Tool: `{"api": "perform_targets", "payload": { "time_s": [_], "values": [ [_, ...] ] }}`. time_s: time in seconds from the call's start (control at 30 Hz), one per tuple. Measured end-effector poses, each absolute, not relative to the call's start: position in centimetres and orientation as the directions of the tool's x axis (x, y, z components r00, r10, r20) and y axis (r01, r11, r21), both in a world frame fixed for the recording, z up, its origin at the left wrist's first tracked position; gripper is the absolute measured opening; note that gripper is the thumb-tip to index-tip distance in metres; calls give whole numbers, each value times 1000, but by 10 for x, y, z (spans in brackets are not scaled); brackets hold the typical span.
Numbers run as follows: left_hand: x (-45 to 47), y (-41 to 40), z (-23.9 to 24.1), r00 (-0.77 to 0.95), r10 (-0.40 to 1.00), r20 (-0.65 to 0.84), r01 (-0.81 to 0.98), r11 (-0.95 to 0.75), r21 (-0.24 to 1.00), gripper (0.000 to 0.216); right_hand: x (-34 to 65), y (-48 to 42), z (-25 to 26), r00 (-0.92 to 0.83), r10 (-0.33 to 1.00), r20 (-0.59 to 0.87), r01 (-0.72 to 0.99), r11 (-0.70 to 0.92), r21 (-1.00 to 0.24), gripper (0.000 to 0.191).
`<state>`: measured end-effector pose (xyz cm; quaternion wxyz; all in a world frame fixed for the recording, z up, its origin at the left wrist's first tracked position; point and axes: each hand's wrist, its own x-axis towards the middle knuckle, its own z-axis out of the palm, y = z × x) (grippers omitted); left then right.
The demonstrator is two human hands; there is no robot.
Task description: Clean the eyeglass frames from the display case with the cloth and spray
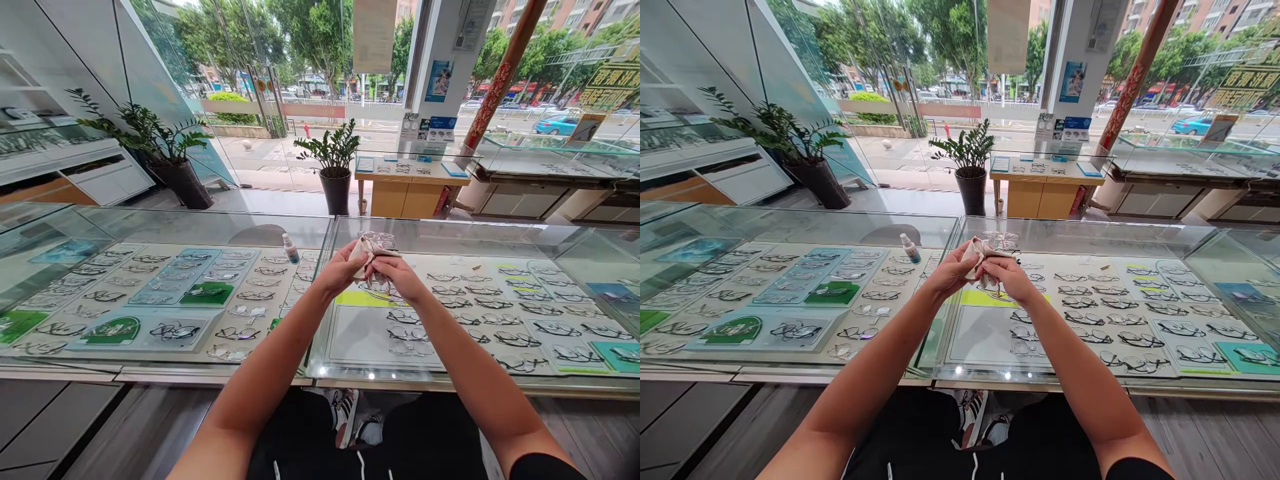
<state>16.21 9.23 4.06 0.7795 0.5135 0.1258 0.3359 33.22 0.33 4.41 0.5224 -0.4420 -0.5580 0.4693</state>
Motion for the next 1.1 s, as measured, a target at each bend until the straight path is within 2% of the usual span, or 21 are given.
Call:
{"api": "perform_targets", "payload": {
  "time_s": [0.2,0.3,0.67,0.77,0.97,1.1],
  "values": [
    [165,88,45,719,675,166,-375,176,910,49,329,6,38,-64,990,125,-23,124,-992,51],
    [167,88,44,699,694,171,-379,158,912,52,328,7,36,-74,992,104,0,104,-995,51],
    [163,93,40,712,687,145,-374,196,906,55,330,5,40,-87,984,154,-38,151,-988,50],
    [161,91,42,742,652,156,-361,193,912,56,332,6,41,-87,980,180,-65,175,-982,44],
    [163,92,40,759,615,213,-375,145,916,44,332,6,42,-113,982,150,0,151,-989,38],
    [166,94,37,744,624,239,-394,121,911,46,329,4,42,-123,985,120,12,122,-992,38]
  ]
}}
